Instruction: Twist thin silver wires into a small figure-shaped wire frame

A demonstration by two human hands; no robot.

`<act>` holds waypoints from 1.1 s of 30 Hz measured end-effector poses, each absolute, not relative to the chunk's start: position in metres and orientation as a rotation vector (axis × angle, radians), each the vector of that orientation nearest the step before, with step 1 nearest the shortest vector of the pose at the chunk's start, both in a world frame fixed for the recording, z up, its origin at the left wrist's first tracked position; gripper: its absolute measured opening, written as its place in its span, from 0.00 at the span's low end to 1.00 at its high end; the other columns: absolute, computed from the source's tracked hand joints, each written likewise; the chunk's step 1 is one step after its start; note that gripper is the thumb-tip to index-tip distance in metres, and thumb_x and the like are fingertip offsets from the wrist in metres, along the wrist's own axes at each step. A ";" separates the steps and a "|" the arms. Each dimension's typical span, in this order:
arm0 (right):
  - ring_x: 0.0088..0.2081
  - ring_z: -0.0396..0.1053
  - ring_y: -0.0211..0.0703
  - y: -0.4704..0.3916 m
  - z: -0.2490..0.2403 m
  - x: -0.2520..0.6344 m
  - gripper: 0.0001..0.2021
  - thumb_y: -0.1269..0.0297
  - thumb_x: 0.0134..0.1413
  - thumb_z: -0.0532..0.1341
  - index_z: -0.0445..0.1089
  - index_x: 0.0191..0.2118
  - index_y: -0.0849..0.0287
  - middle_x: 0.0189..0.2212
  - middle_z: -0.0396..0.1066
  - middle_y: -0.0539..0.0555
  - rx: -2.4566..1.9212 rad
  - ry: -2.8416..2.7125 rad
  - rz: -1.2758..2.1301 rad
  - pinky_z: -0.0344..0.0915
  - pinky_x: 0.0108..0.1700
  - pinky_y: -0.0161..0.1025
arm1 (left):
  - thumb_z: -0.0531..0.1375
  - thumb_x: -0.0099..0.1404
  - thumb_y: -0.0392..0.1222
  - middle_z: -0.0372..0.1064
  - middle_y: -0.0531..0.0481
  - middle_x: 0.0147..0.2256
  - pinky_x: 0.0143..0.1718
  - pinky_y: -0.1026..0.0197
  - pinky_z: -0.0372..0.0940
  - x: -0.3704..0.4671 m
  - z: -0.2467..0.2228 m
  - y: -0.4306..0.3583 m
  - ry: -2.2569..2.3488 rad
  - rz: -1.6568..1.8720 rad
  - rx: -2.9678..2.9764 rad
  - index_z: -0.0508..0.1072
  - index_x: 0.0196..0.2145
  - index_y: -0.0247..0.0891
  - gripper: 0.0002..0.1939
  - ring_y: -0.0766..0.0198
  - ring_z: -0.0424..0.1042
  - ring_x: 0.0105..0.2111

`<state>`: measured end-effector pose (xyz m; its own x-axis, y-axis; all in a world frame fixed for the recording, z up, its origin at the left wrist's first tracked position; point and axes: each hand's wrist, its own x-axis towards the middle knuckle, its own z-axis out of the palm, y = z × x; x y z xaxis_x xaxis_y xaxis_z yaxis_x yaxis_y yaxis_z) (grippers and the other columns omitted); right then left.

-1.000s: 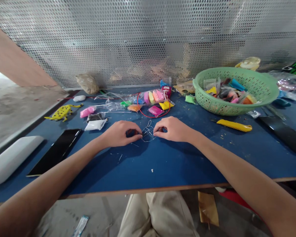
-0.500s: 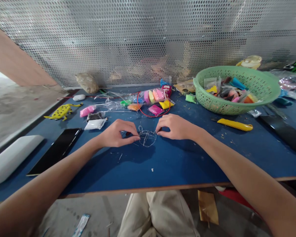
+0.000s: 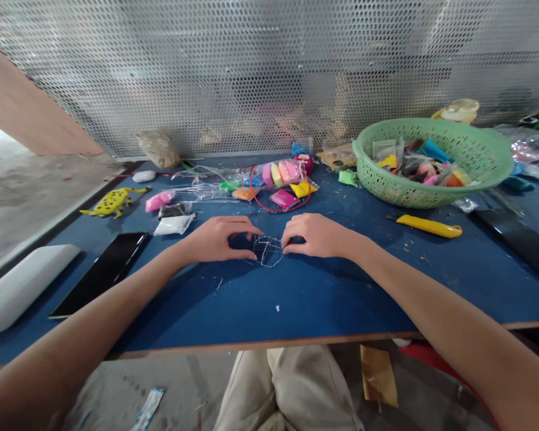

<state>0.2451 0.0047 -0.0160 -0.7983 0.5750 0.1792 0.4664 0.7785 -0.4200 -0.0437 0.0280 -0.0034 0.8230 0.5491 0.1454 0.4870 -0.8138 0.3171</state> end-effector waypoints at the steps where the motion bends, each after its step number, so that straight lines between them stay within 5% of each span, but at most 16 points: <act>1: 0.41 0.70 0.44 0.005 -0.016 0.245 0.08 0.57 0.63 0.63 0.77 0.38 0.54 0.37 0.77 0.52 -0.803 -2.677 0.512 0.62 0.48 0.43 | 0.65 0.62 0.60 0.74 0.51 0.39 0.41 0.61 0.66 -0.044 -0.004 0.028 0.797 0.322 2.741 0.76 0.51 0.45 0.24 0.62 0.73 0.39; 33: 0.35 0.69 0.41 -0.005 -0.011 0.235 0.06 0.59 0.58 0.65 0.77 0.32 0.53 0.33 0.77 0.48 -1.072 -2.624 0.539 0.57 0.39 0.40 | 0.59 0.67 0.61 0.75 0.51 0.41 0.35 0.60 0.61 -0.042 -0.002 0.024 0.794 0.166 2.897 0.75 0.54 0.48 0.23 0.62 0.75 0.38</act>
